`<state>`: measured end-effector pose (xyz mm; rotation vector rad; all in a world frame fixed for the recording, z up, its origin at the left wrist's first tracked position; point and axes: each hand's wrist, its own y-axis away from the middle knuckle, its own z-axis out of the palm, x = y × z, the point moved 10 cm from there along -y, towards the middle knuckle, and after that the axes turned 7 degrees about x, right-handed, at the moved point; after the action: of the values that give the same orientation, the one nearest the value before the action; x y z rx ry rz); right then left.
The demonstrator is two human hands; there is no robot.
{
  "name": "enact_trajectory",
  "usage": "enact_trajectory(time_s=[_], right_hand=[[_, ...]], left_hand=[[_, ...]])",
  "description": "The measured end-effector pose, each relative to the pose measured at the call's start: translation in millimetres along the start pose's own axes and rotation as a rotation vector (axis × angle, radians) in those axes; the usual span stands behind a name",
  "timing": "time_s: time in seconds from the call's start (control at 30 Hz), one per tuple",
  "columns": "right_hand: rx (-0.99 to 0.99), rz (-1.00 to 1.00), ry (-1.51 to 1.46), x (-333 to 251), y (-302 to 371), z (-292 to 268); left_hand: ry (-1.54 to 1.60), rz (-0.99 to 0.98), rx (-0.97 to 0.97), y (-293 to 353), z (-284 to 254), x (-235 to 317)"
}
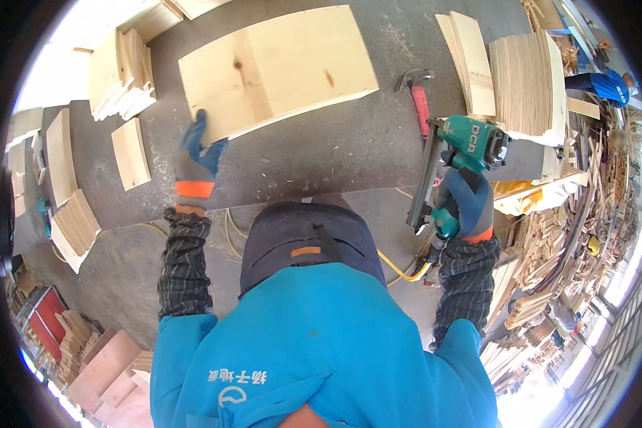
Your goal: Assembling wooden boxes using a pneumatic nail gun by aligning wooden boards and nailing them together.
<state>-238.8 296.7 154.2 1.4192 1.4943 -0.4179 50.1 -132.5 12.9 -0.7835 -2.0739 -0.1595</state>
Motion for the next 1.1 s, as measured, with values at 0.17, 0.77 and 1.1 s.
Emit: enact_trajectory(time_s=[0.17,0.77,1.1], right_hand=[[-0.084,0.105,-0.140,2,3,17],[-0.367,0.091,-0.059,-38,18,119],[-0.451,0.080,-0.042,-41,14,171]], left_hand=[[0.086,-0.119,-0.048,8,46,57],[0.071,-0.045,-0.001,1,50,48],[0.004,-0.026,-0.058,-4,44,56]])
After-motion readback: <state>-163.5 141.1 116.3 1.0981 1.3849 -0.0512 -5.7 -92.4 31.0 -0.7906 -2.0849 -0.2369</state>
